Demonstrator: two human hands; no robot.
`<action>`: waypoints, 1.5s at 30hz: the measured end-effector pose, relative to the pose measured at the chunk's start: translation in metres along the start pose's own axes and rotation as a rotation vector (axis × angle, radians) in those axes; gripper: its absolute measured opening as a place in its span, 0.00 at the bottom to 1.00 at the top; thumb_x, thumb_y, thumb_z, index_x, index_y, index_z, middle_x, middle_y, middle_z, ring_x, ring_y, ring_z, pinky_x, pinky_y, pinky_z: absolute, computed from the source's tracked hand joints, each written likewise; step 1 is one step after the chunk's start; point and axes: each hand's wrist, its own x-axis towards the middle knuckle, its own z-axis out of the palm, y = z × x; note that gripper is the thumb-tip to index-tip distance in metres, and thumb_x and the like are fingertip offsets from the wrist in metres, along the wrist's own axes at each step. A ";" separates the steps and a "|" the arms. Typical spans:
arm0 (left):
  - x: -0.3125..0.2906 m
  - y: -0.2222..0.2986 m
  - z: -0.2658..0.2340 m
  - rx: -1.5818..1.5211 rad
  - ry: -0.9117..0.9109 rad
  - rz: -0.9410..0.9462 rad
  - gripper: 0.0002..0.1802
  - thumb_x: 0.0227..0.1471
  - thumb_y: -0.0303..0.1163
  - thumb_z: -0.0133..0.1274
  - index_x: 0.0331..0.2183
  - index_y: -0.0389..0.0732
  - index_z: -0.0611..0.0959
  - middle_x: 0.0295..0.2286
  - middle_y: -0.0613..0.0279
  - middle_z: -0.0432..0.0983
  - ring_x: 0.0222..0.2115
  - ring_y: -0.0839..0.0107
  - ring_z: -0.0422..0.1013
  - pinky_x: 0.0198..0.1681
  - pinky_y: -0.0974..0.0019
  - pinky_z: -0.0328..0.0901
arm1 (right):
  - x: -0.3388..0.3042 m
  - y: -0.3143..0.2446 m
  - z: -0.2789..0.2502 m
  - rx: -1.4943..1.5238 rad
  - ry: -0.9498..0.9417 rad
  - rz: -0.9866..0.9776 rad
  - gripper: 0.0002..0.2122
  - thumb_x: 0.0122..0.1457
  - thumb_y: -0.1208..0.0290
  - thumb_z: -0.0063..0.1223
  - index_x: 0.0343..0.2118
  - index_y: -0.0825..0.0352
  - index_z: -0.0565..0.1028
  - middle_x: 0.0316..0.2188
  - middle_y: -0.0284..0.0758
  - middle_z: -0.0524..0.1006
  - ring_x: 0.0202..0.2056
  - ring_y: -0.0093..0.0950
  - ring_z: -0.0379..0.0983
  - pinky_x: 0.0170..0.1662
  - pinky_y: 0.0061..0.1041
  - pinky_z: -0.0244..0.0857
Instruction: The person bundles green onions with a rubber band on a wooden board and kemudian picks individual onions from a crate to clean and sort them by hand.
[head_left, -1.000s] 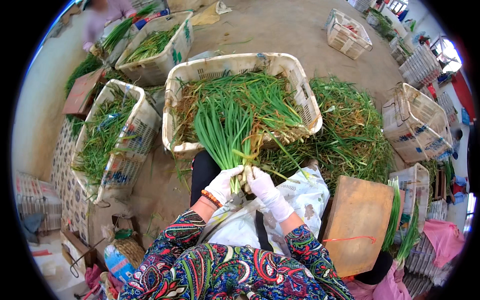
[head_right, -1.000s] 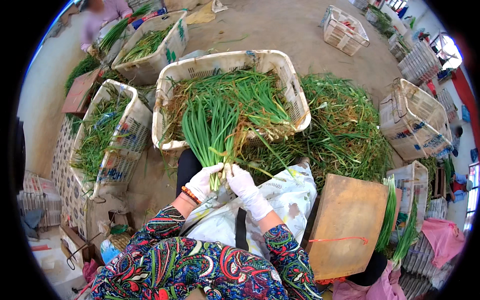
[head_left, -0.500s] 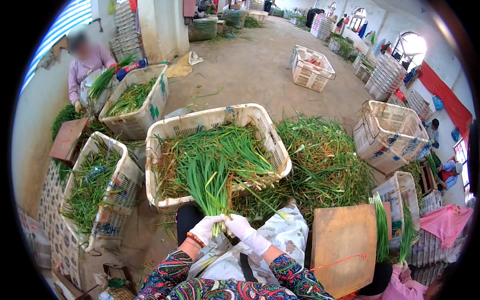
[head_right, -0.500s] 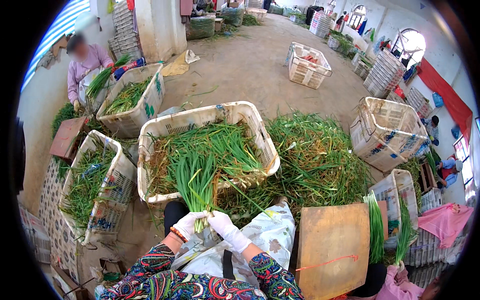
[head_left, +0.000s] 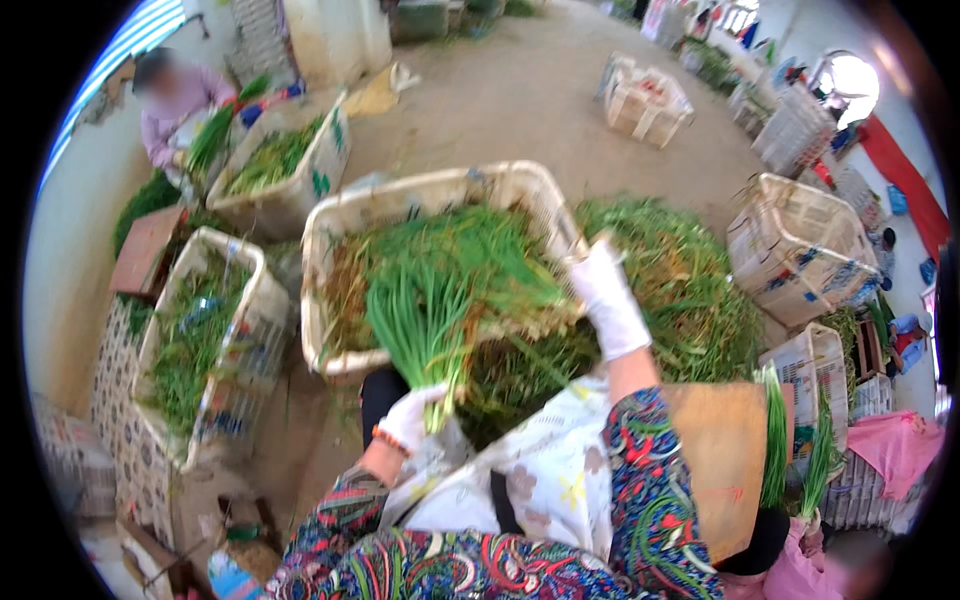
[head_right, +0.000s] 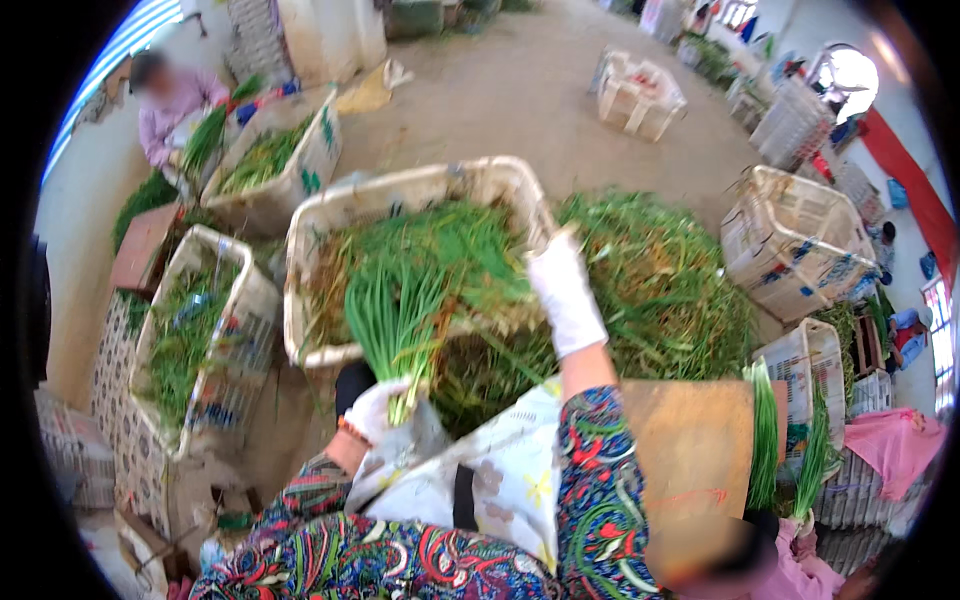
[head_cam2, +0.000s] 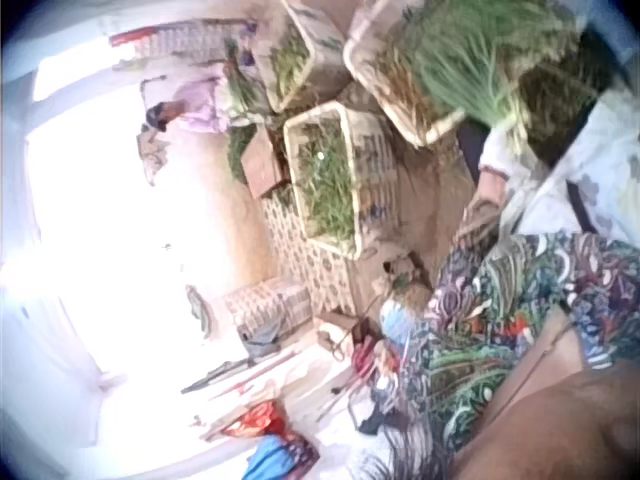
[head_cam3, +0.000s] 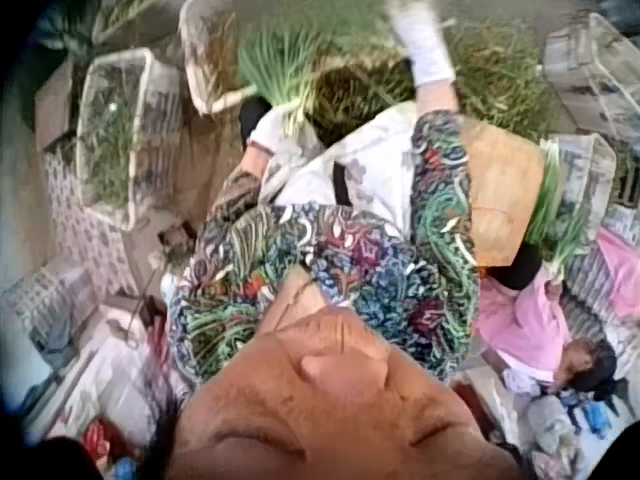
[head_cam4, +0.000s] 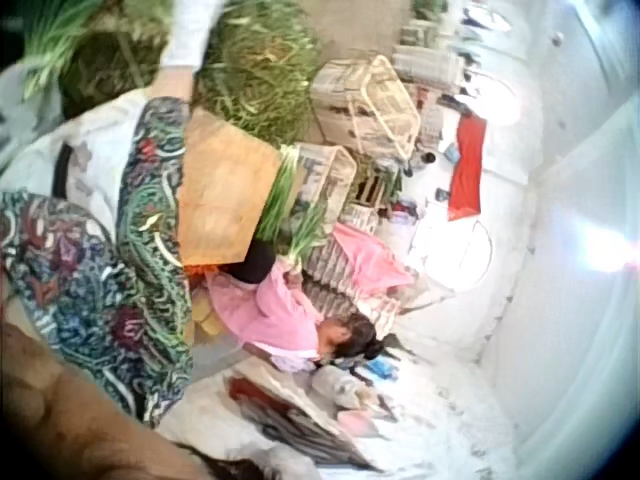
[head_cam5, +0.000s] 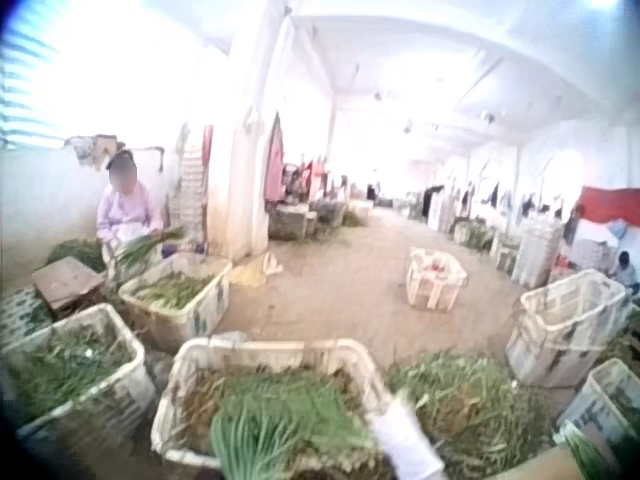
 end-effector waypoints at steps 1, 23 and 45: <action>-0.003 -0.001 0.025 -0.010 0.137 0.059 0.15 0.50 0.30 0.43 0.38 0.31 0.72 0.30 0.58 0.74 0.23 0.75 0.70 0.24 0.76 0.66 | 0.003 0.028 0.010 -0.422 0.520 -0.311 0.30 0.47 0.73 0.47 0.53 0.75 0.50 0.38 0.49 0.68 0.33 0.37 0.70 0.34 0.31 0.67; -0.009 0.002 0.021 0.027 0.243 0.121 0.12 0.50 0.31 0.43 0.31 0.33 0.76 0.23 0.62 0.74 0.17 0.78 0.64 0.23 0.75 0.64 | -0.206 0.011 0.100 0.791 -0.966 0.637 0.11 0.53 0.65 0.46 0.24 0.69 0.71 0.16 0.37 0.74 0.12 0.22 0.68 0.14 0.17 0.59; -0.068 0.008 0.001 -0.558 -0.062 0.070 0.19 0.50 0.33 0.45 0.44 0.35 0.67 0.29 0.64 0.71 0.22 0.77 0.67 0.27 0.72 0.65 | -0.141 -0.019 -0.048 0.453 0.021 -0.015 0.07 0.57 0.70 0.40 0.31 0.68 0.68 0.13 0.30 0.71 0.15 0.17 0.67 0.18 0.17 0.62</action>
